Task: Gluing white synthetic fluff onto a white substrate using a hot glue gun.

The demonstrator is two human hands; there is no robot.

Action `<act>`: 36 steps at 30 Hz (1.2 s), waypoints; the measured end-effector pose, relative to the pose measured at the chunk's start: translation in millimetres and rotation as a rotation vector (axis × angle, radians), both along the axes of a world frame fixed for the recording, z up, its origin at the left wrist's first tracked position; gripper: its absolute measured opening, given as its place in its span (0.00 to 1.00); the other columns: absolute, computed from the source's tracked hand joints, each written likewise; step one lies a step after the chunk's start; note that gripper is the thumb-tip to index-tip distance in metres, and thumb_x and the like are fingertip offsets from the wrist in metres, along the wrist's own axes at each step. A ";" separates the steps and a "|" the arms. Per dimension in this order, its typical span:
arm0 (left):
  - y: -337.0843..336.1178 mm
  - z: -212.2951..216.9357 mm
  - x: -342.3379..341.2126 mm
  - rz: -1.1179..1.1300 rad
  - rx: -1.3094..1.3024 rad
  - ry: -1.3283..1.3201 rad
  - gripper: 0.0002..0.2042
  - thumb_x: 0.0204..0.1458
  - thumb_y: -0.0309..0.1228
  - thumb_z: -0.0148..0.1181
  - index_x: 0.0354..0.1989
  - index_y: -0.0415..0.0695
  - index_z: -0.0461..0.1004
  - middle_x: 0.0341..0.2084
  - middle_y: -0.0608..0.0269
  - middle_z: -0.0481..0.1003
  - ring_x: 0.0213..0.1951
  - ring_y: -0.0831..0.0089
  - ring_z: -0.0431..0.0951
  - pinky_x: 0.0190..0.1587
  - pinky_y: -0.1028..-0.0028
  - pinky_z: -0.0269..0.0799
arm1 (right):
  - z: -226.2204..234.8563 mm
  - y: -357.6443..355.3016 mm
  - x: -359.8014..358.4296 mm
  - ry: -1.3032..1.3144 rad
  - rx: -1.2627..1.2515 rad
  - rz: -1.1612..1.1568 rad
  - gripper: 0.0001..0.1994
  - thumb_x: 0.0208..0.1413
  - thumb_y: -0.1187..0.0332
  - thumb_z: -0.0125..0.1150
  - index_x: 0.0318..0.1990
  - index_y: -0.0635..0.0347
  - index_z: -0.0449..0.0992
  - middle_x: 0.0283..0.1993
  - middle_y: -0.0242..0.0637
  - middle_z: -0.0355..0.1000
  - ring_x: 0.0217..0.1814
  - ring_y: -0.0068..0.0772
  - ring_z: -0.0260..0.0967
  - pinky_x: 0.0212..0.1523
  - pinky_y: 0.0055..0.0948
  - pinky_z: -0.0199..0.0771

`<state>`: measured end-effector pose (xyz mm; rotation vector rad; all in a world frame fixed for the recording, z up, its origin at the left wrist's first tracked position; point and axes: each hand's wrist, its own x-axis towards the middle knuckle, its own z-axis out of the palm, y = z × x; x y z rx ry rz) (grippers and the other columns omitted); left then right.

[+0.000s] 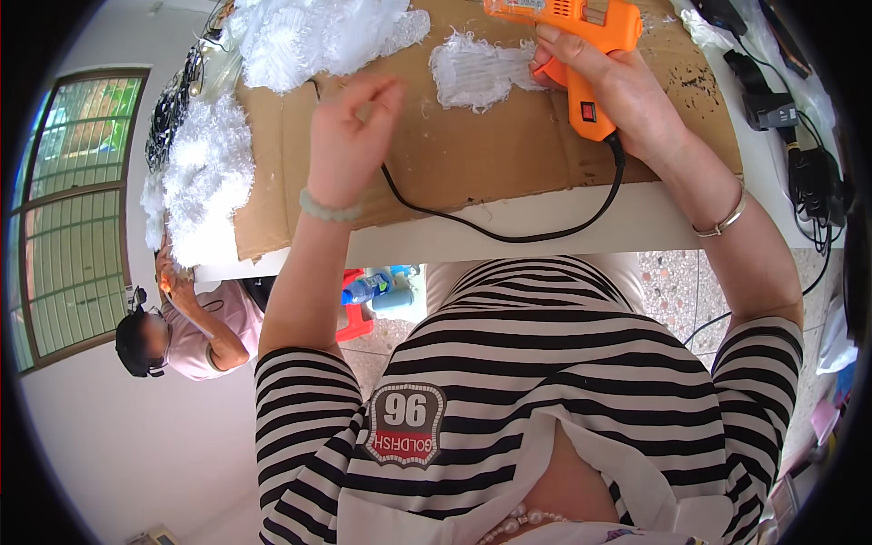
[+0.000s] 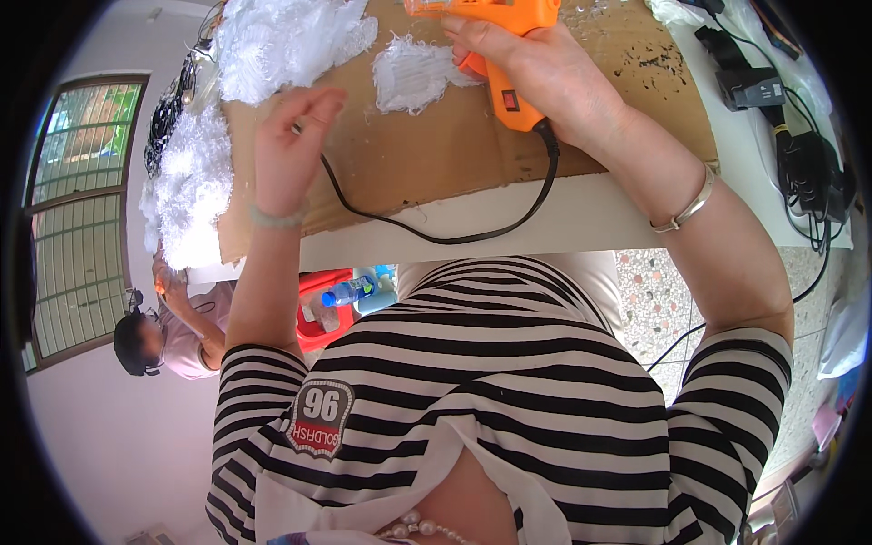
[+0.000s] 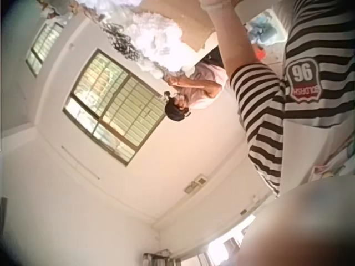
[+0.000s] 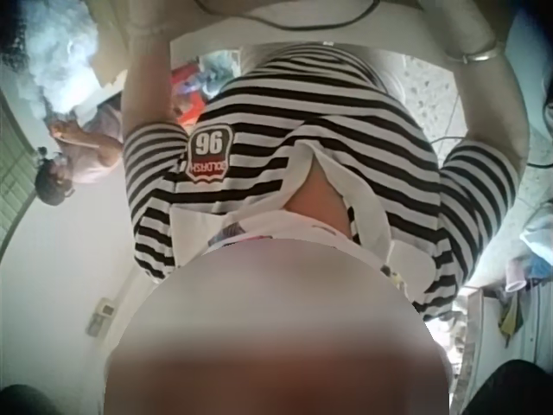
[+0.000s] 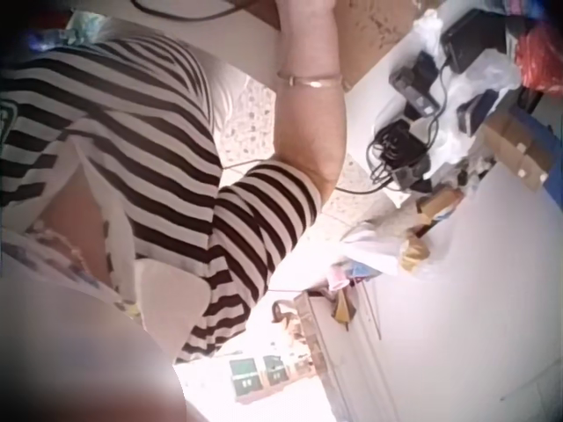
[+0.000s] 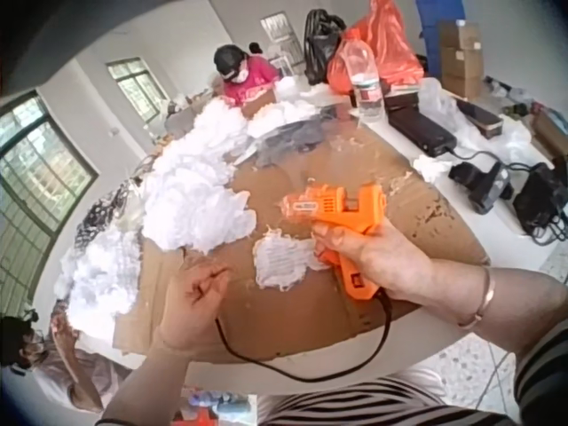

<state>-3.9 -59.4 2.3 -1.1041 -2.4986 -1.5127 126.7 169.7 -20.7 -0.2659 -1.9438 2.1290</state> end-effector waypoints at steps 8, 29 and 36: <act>13.0 -12.4 9.7 -0.125 -0.343 0.561 0.02 0.40 0.26 0.63 0.24 0.43 0.77 0.20 0.62 0.75 0.29 0.62 0.73 0.38 0.68 0.68 | 3.7 -6.2 1.1 0.030 -0.088 -0.034 0.18 0.60 0.55 0.52 0.47 0.61 0.72 0.39 0.29 0.71 0.43 0.22 0.68 0.46 0.25 0.68; 21.7 -1.1 -10.6 -0.136 -0.085 -0.042 0.08 0.54 0.30 0.55 0.38 0.40 0.76 0.24 0.60 0.77 0.27 0.67 0.74 0.37 0.74 0.69 | 5.3 -0.5 1.6 -0.036 -0.019 0.037 0.22 0.59 0.55 0.53 0.53 0.62 0.70 0.44 0.35 0.72 0.48 0.24 0.67 0.51 0.26 0.66; 16.0 0.4 18.1 -0.200 -0.085 0.156 0.05 0.54 0.26 0.53 0.37 0.40 0.72 0.30 0.60 0.78 0.36 0.67 0.75 0.41 0.73 0.69 | -0.7 1.1 -0.9 -0.027 -0.009 0.019 0.21 0.59 0.55 0.53 0.53 0.62 0.70 0.43 0.33 0.72 0.47 0.24 0.67 0.50 0.26 0.66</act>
